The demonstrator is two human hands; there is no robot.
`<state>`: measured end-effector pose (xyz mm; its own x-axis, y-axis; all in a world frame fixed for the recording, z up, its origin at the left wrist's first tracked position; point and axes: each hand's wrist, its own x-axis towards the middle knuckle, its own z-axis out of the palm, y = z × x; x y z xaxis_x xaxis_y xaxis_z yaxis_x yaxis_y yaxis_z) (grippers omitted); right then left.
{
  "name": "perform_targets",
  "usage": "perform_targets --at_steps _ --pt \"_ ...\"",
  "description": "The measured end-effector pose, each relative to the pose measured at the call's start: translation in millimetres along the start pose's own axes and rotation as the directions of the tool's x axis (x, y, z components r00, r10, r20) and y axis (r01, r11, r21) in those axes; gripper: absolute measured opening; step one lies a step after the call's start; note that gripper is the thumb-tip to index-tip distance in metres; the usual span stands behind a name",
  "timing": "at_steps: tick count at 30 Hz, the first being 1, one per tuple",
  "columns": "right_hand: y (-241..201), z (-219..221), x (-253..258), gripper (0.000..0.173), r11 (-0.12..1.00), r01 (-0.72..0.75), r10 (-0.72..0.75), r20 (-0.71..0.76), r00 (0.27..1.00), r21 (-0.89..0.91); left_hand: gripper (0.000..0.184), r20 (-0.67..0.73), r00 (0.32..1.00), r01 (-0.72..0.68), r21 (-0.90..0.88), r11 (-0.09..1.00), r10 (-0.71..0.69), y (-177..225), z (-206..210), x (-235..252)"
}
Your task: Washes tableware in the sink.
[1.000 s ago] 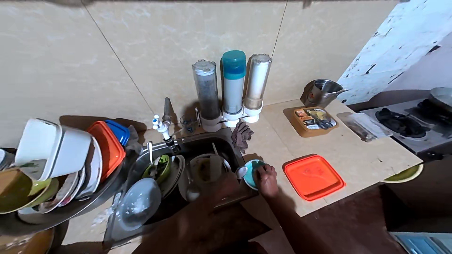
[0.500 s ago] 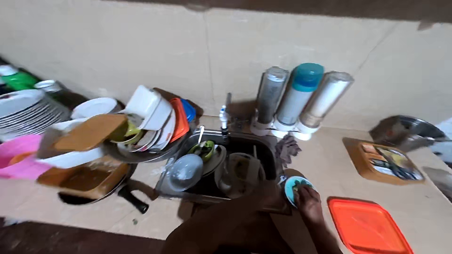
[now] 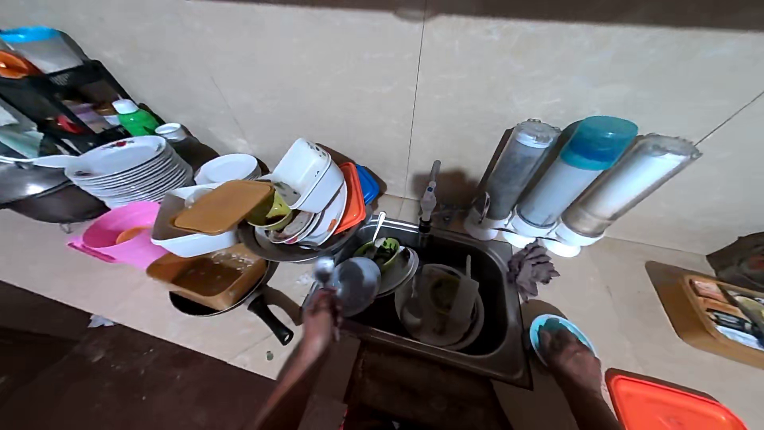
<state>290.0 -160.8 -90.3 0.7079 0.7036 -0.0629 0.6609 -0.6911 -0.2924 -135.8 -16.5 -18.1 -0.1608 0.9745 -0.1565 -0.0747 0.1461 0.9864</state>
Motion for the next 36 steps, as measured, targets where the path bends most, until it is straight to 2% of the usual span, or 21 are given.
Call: perform_targets --at_steps 2,5,6,9,11,13,15,16,17,18,19,20,22,24,27,29,32,36 --pt "-1.5 2.3 0.0 0.046 0.996 0.073 -0.066 -0.110 0.992 0.055 0.029 -0.184 0.980 0.061 -0.115 0.991 -0.082 7.0 -27.3 13.2" --pt "-2.2 7.5 0.8 0.032 0.974 0.220 -0.192 -0.311 0.931 0.058 0.015 -0.285 0.954 0.023 -0.232 0.973 -0.090 19.4 -58.4 37.2" --pt "-1.9 6.4 0.8 0.031 0.969 0.234 -0.201 -0.302 0.932 0.077 0.011 -0.300 0.951 -0.007 -0.274 0.962 -0.079 27.3 -65.0 44.4" --pt "1.7 1.6 2.5 0.031 0.950 0.244 -0.205 -0.199 0.958 0.196 0.020 -0.274 0.960 -0.052 -0.365 0.930 -0.053 49.9 -86.2 69.1" --pt "5.6 3.1 1.4 0.025 0.905 0.323 -0.250 -0.269 0.930 0.277 0.028 -0.249 0.966 -0.041 -0.415 0.909 -0.070 58.9 -96.6 82.4" --pt "15.0 4.9 -1.7 0.025 0.845 0.420 -0.266 -0.421 0.867 0.331 0.041 -0.205 0.977 -0.050 -0.465 0.884 -0.052 61.9 -98.9 84.3" --pt "31.5 0.7 -2.3 0.028 0.841 0.409 -0.172 -0.541 0.823 0.354 0.041 -0.299 0.954 -0.103 -0.392 0.914 -0.020 62.3 -88.3 76.7" --pt "42.2 -3.0 -1.8 0.030 0.859 0.333 -0.080 -0.541 0.837 0.388 0.042 -0.397 0.918 -0.136 -0.294 0.946 0.009 60.1 -80.9 70.0" --pt "52.4 -6.8 -2.0 0.037 0.871 0.209 0.030 -0.474 0.880 0.444 0.048 -0.475 0.876 -0.177 -0.165 0.970 0.079 55.5 -75.2 62.9" --pt "60.3 -9.6 -2.0 0.045 0.868 0.065 0.131 -0.352 0.927 0.493 0.055 -0.495 0.842 -0.242 0.006 0.970 0.213 50.3 -70.0 56.9" --pt "65.3 -11.6 -0.5 0.049 0.858 -0.068 0.198 -0.206 0.959 0.509 0.059 -0.458 0.799 -0.335 0.199 0.921 0.390 44.9 -63.1 54.6" --pt "66.7 -13.9 1.6 0.047 0.864 -0.156 0.215 -0.071 0.974 0.478 0.058 -0.358 0.751 -0.431 0.370 0.823 0.555 42.0 -51.2 52.3" --pt "63.4 -16.5 5.0 0.042 0.896 -0.194 0.181 0.070 0.981 0.399 0.049 -0.081 0.669 -0.602 0.523 0.603 0.739 44.1 -11.3 47.1" --pt "59.0 -12.4 6.1 0.039 0.892 -0.169 0.157 0.064 0.986 0.418 0.040 0.150 0.640 -0.708 0.496 0.503 0.753 51.3 37.6 41.6" --pt "51.9 -6.6 6.2 0.039 0.875 -0.156 0.161 0.028 0.987 0.458 0.034 0.330 0.607 -0.779 0.429 0.458 0.723 51.3 99.9 34.3" --pt "51.0 -5.8 7.5 0.041 0.887 -0.158 0.159 0.034 0.987 0.434 0.032 0.382 0.593 -0.798 0.399 0.452 0.709 46.0 129.1 29.0" --pt "53.1 -4.0 6.3 0.041 0.898 -0.135 0.136 0.027 0.990 0.419 0.031 0.417 0.540 -0.831 0.402 0.385 0.731 42.9 154.3 32.2" --pt "54.1 -3.5 5.6 0.041 0.878 -0.131 0.147 0.002 0.989 0.460 0.036 0.447 0.552 -0.819 0.450 0.357 0.704 66.4 171.8 53.7"
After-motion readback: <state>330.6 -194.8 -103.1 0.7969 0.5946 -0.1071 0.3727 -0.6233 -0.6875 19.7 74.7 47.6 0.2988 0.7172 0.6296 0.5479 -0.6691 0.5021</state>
